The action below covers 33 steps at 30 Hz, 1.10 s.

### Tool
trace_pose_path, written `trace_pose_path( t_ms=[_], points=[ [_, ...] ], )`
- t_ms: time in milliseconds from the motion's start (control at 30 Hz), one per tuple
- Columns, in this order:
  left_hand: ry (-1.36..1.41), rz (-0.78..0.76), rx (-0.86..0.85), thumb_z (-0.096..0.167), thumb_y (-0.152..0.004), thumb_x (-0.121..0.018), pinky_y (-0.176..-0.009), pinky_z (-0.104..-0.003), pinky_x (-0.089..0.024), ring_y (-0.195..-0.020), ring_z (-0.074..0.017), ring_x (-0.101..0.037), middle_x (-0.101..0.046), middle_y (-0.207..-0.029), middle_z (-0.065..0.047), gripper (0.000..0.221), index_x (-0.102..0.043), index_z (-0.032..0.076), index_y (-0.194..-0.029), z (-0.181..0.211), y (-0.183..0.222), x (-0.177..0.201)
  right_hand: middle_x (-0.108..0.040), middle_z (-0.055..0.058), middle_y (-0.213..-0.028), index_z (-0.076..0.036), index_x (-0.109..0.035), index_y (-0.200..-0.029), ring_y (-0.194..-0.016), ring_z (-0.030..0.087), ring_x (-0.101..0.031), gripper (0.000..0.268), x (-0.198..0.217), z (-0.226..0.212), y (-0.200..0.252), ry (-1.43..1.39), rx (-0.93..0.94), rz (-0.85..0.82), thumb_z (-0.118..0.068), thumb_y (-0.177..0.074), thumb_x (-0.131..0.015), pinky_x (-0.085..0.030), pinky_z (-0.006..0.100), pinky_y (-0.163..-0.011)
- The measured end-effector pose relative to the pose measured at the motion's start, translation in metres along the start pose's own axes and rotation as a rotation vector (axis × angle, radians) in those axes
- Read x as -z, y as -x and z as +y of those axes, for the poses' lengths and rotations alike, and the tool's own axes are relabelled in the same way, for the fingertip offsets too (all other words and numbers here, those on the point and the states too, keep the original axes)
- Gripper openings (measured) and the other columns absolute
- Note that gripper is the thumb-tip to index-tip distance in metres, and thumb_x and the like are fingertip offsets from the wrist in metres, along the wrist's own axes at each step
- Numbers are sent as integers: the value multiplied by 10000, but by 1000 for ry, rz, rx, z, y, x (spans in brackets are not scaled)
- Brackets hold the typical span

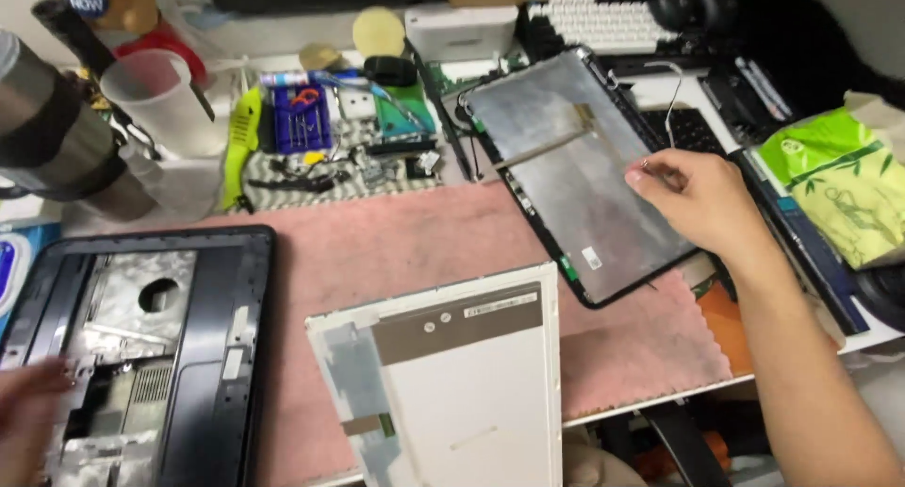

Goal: Unscrewing the side brackets from a laptop LCD panel and removing the panel from the display assembly.

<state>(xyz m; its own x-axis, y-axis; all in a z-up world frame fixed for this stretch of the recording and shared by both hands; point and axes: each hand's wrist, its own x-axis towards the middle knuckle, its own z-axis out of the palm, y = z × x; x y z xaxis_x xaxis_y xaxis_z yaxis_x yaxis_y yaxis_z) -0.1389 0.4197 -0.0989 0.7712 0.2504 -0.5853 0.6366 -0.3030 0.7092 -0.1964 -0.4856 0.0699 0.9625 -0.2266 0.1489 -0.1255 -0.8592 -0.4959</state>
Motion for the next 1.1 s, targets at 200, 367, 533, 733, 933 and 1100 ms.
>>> trace_pose_path(
  t_ms=[200,367,533,733,933,1100],
  points=[
    [-487,167,-597,297,-862,-865,-990,-328,-611,-1157,-59,-923,-868,-1463,151,613,-778,362,-1466,124,354,-233,-955,3,-1182,-121,-903,-1245,-1075,116,-858,298,-1,-53,59,-304,43,-455,-274,-1033,-761,-670,309,-1023],
    [-345,-183,-518,457,-953,-774,-1149,-293,-643,-1300,-75,-958,-986,-1441,104,836,-512,403,-1745,109,360,-283,-1004,70,-1324,-43,-920,-1308,-1234,189,-911,565,-21,-68,110,-553,-136,-717,-95,-751,-1000,-687,349,-1163],
    [-185,-263,-396,355,-1079,-633,-934,-295,-759,-1070,-81,-976,-1019,-1217,7,450,-658,242,-1514,104,368,-305,-639,-13,-761,-8,-963,-974,-723,93,-530,193,-48,-60,148,-529,-77,-753,-190,-1012,-915,-460,300,-619],
    [-130,-161,-515,269,-1079,-685,-911,-290,-709,-1088,-113,-924,-965,-1243,17,270,-789,166,-1306,102,366,-308,-951,267,-1069,211,-896,-1060,-967,339,-884,230,-50,-95,164,-710,-438,-620,11,-991,-806,-809,500,-891],
    [329,-271,-371,251,-1047,-718,-1018,-274,-707,-1169,-139,-865,-947,-1250,-80,386,-812,25,-1347,124,380,-306,-913,395,-1158,204,-785,-1065,-961,573,-891,156,-28,-119,153,-806,-518,-502,71,-1062,-702,-788,691,-821],
    [595,-360,-131,224,-1111,-642,-930,-367,-694,-1033,-226,-826,-904,-1208,-165,384,-813,-12,-1360,124,383,-321,-583,130,-791,44,-792,-1158,-650,242,-490,261,-35,-117,128,-872,-406,-481,-207,-1136,-724,-387,386,-618]
  ],
)
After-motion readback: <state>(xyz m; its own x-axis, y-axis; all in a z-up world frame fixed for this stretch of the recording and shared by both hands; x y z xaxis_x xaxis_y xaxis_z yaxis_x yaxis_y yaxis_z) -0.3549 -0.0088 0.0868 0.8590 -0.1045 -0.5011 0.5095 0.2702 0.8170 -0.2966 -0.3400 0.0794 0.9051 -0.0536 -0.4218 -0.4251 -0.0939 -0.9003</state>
